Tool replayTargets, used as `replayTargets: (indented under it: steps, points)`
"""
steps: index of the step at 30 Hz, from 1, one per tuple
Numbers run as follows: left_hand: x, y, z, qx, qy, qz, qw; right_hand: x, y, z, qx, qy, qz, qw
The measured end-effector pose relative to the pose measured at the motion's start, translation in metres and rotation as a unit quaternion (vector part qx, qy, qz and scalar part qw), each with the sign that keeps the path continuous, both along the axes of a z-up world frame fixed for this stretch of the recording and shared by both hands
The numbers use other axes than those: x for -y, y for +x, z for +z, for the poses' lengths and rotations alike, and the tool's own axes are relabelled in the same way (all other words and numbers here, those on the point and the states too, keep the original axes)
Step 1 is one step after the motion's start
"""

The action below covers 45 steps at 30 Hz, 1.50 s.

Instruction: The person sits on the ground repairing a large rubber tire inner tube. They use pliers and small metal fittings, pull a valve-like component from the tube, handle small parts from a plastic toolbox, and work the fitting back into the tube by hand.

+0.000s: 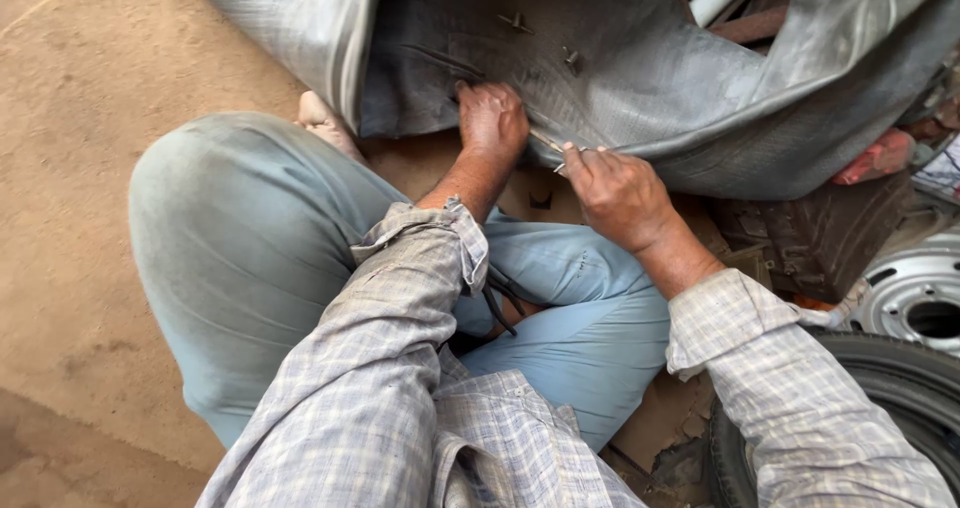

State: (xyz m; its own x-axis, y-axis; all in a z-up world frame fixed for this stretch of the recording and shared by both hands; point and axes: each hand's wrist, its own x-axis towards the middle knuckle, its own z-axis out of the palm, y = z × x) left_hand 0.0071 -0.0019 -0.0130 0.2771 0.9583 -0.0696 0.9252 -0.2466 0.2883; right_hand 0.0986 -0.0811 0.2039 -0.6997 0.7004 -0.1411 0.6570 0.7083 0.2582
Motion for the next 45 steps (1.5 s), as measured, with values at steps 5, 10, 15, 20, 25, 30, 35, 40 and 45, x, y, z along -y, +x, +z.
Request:
replayTargets:
  steps: [5,10,15,20,25,30,35,40,45]
  points:
    - [0.0,0.005,-0.007,0.028,-0.021,0.005,0.999,0.002,0.0,-0.004,0.007,-0.02,-0.046,0.999]
    - [0.004,0.002,-0.009,0.02,0.035,0.007,0.999,0.003,0.001,-0.012,-0.044,-0.031,-0.089,0.995]
    - [0.005,-0.004,0.002,-0.012,0.018,-0.016,1.0,0.01,-0.002,-0.018,-0.1,-0.044,-0.137,0.985]
    - [0.005,-0.003,-0.002,-0.006,0.009,-0.028,1.0,0.017,-0.004,-0.023,-0.161,-0.064,-0.187,0.967]
    - [0.006,-0.003,-0.002,-0.004,0.029,-0.014,0.999,0.018,-0.009,-0.024,-0.224,-0.074,-0.234,0.943]
    - [0.007,-0.001,-0.001,-0.005,0.031,-0.002,1.0,0.02,-0.014,-0.026,-0.283,-0.105,-0.311,0.901]
    - [0.006,-0.003,0.0,0.011,0.016,0.008,1.0,0.017,-0.02,-0.029,-0.327,-0.161,-0.407,0.837]
    - [0.006,-0.004,0.003,0.009,0.011,0.013,1.0,0.018,-0.023,-0.031,-0.373,-0.165,-0.443,0.798]
    - [0.007,-0.003,0.003,-0.004,0.012,0.011,1.0,0.016,-0.025,-0.033,-0.365,-0.162,-0.471,0.787]
